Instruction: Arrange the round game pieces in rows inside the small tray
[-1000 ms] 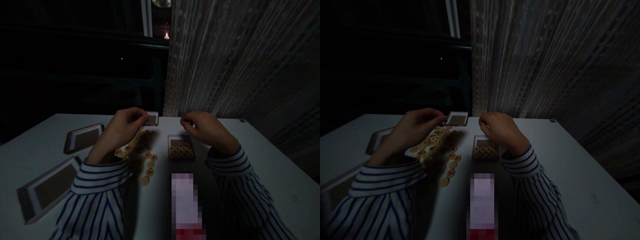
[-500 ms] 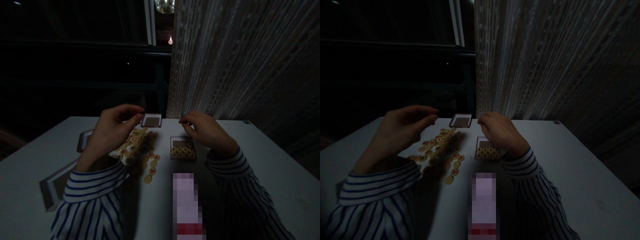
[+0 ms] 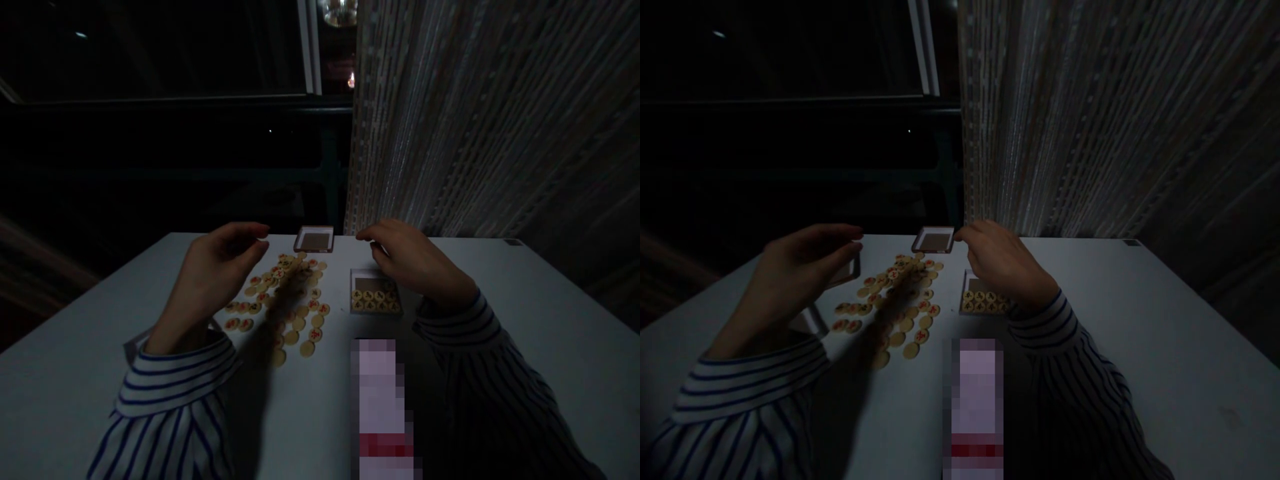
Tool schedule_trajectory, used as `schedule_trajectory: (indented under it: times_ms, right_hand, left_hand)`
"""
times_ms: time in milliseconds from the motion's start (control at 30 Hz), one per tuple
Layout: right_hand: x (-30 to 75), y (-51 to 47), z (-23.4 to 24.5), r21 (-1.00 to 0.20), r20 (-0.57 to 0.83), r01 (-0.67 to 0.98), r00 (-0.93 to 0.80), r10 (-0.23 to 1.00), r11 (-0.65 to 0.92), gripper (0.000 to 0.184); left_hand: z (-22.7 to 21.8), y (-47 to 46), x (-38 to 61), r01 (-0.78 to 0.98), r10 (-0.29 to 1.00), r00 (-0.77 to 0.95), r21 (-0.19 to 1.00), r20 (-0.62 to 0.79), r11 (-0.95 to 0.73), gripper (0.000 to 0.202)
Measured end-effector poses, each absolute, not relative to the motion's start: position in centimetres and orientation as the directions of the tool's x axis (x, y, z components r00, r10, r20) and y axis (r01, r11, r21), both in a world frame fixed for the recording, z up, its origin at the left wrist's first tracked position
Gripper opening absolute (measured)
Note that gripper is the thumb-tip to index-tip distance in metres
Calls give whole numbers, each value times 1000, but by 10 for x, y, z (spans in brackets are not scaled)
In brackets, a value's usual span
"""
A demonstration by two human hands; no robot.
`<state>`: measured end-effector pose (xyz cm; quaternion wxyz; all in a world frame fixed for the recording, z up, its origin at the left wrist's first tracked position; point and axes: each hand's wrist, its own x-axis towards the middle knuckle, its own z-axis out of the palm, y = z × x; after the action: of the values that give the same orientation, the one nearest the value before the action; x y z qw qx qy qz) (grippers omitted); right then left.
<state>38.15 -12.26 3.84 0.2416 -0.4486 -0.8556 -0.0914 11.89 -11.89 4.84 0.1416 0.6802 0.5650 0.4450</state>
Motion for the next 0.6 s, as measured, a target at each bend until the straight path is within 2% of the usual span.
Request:
schedule_trajectory:
  times_ms: [300, 533, 600]
  right_hand:
    - [374, -119, 30, -58, 497, 788, -509, 703, 612, 32]
    - [366, -122, 30, -14, 449, 819, -507, 735, 574, 29]
    - [363, -122, 29, 5, 418, 835, -502, 757, 550, 29]
  left_hand:
    - [22, -122, 88, 601, 865, -215, 760, 452, -248, 25]
    - [-16, -105, 65, 577, 840, -221, 761, 495, -296, 32]
    - [-28, -101, 57, 618, 839, -194, 728, 508, -297, 34]
